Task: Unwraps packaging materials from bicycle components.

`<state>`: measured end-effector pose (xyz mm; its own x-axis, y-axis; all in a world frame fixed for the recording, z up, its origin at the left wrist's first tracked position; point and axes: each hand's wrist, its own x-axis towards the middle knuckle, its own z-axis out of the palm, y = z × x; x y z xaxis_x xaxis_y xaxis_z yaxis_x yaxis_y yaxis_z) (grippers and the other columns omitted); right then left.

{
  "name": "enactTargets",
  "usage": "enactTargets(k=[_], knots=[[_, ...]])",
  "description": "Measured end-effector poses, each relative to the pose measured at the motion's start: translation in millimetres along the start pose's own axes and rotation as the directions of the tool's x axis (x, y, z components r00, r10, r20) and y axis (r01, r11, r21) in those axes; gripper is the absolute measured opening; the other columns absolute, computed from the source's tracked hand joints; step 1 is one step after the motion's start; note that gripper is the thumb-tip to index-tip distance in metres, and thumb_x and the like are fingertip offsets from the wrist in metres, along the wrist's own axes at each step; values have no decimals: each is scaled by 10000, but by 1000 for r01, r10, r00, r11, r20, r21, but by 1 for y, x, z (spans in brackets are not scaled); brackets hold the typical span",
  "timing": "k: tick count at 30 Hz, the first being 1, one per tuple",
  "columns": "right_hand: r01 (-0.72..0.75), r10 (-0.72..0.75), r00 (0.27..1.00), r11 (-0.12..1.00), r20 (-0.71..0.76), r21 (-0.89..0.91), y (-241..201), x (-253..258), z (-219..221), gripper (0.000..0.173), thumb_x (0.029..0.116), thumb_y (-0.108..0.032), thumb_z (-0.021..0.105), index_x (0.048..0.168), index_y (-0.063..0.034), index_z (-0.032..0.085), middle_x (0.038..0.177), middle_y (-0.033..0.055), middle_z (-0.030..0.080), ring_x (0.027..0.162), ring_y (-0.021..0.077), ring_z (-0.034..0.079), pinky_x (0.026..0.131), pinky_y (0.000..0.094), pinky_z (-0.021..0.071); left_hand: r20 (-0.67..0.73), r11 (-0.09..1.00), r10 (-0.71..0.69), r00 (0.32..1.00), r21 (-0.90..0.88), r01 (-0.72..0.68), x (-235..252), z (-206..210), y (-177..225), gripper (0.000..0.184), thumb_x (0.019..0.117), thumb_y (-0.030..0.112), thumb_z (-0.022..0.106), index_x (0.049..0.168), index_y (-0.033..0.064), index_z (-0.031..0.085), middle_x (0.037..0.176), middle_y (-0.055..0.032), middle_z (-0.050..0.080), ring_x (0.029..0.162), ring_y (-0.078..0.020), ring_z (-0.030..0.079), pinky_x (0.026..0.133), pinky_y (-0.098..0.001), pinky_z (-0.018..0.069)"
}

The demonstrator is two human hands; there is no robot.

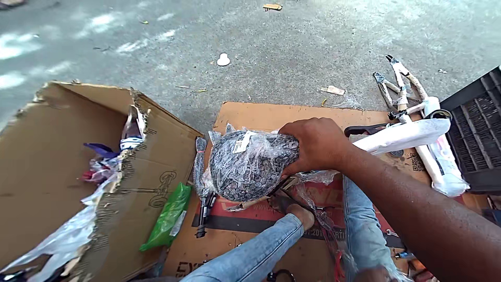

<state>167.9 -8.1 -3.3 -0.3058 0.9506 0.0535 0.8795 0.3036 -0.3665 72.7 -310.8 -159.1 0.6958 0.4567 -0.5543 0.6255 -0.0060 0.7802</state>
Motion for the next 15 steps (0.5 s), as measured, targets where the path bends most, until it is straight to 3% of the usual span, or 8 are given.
enactTargets(k=[2, 4, 6, 9, 12, 15], knots=[[13, -13, 1000, 1000, -14, 12, -3, -15, 5, 758, 619, -720, 819, 1195, -244, 695, 1014, -21, 731, 872, 194, 706, 662, 502, 555, -124, 982, -188, 974, -41, 184, 18, -40, -14, 434, 985, 403, 612, 1109, 2, 722, 995, -202, 741, 979, -353, 724, 910, -569, 557], [25, -25, 999, 999, -35, 19, -2, -19, 8, 751, 620, -717, 820, 1190, -244, 696, 1003, -24, 729, 858, 188, 706, 657, 498, 559, -218, 954, -290, 932, 18, 300, 43, -89, -44, 444, 996, 434, 583, 1163, 41, 703, 1055, -177, 731, 1031, -327, 711, 943, -547, 551], [20, -19, 1000, 1000, -22, 16, -2, -14, 6, 751, 626, -731, 813, 1190, -249, 695, 1005, -27, 730, 864, 187, 707, 661, 499, 558, -273, 915, -340, 900, 122, 383, 57, -131, -70, 453, 1034, 420, 520, 1249, 58, 684, 1198, -167, 712, 1152, -314, 679, 1014, -531, 521], [-6, 6, 999, 1000, 32, 9, 1, 3, -1, 754, 633, -745, 805, 1198, -260, 688, 1002, -22, 731, 883, 200, 707, 677, 514, 559, -332, 848, -420, 845, 188, 496, 74, -167, -106, 479, 1044, 412, 483, 1331, 56, 625, 1289, -156, 674, 1226, -307, 643, 1046, -518, 503], [-30, 29, 999, 1000, 27, 7, 11, 18, -5, 759, 601, -767, 807, 1175, -284, 693, 960, -35, 737, 865, 187, 708, 677, 522, 559, -428, 776, -483, 764, 195, 600, 95, -186, -133, 664, 989, 433, 571, 1508, 50, 413, 1256, -185, 689, 1161, -346, 682, 977, -521, 547], [-29, 31, 997, 999, -69, 32, 21, 23, -1, 743, 588, -771, 799, 1141, -281, 716, 942, -43, 738, 853, 167, 706, 677, 513, 559, -500, 684, -490, 714, 287, 670, 123, -200, -147, 905, 949, 425, 626, 1649, 122, 139, 1474, -290, 500, 1287, -460, 572, 1017, -562, 512]])
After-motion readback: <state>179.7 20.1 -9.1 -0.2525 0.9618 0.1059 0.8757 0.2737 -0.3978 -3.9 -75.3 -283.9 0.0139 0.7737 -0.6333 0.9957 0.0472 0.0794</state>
